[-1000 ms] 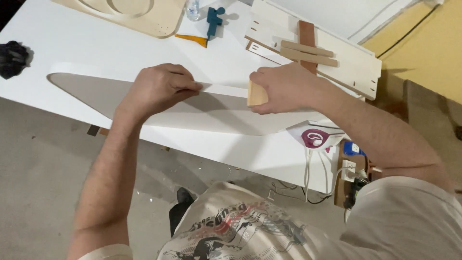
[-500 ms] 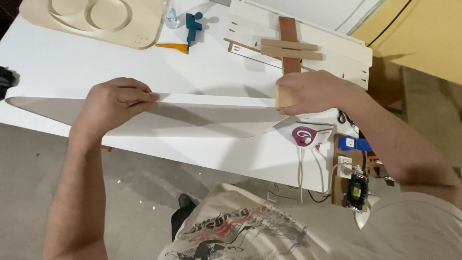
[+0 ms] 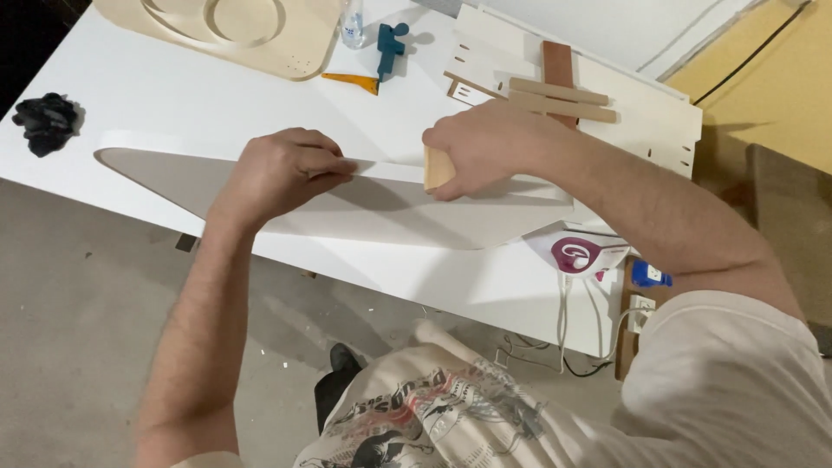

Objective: The person applies a strip of white edge banding to the edge of a large white board. They use a purple iron to press the banding onto the edge, then use a small wooden block to smooth and secure the material. The person repeats this process along the length of the board's edge.

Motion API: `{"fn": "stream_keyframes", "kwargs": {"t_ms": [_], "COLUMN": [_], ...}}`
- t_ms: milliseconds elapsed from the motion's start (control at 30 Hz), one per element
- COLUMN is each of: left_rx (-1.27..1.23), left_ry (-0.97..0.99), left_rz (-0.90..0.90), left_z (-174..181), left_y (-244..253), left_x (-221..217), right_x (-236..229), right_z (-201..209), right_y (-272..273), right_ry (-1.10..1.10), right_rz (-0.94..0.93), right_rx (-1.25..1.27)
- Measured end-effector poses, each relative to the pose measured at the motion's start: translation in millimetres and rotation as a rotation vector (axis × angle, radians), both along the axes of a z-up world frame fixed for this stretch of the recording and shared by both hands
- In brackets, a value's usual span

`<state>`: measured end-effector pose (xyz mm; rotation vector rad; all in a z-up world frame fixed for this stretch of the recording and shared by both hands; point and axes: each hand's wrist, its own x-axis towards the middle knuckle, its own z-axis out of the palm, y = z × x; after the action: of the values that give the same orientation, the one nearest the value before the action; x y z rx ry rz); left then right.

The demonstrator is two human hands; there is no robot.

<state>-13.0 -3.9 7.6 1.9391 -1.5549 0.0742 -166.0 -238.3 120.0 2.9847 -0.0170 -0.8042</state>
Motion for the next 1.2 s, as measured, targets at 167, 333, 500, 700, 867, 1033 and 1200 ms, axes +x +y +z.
{"fn": "stream_keyframes", "kwargs": {"t_ms": [167, 333, 500, 700, 867, 1033, 1200], "left_rx": [-0.011, 0.034, 0.043, 0.043, -0.075, -0.041, 0.003], "left_ry": [-0.011, -0.021, 0.003, -0.009, -0.004, -0.007, 0.037], "left_rz": [-0.019, -0.015, -0.020, -0.010, -0.071, -0.041, -0.012], "left_z": [-0.8, 6.0, 2.8, -1.1, -12.4, -15.5, -9.3], "left_y": [-2.3, 2.0, 6.1, 16.7, 24.1, 28.4, 28.5], "left_x": [0.3, -2.9, 1.0, 12.8, 22.8, 30.2, 25.3], "right_x": [21.3, 23.1, -29.4, -110.2, -152.9, -155.5, -127.8], "right_z": [-6.3, -3.7, 8.5, -4.6, -40.4, -47.3, -27.5], "right_y": [8.5, 21.3, 1.1, -64.3, -84.7, -79.7, -56.2], "right_ry": [-0.008, -0.063, -0.033, -0.029, -0.053, -0.143, -0.122], "right_rz": [0.048, 0.007, -0.056, -0.289, -0.563, -0.591, -0.406], "right_rx": [-0.040, 0.106, 0.075, 0.050, 0.149, 0.130, 0.075]}}
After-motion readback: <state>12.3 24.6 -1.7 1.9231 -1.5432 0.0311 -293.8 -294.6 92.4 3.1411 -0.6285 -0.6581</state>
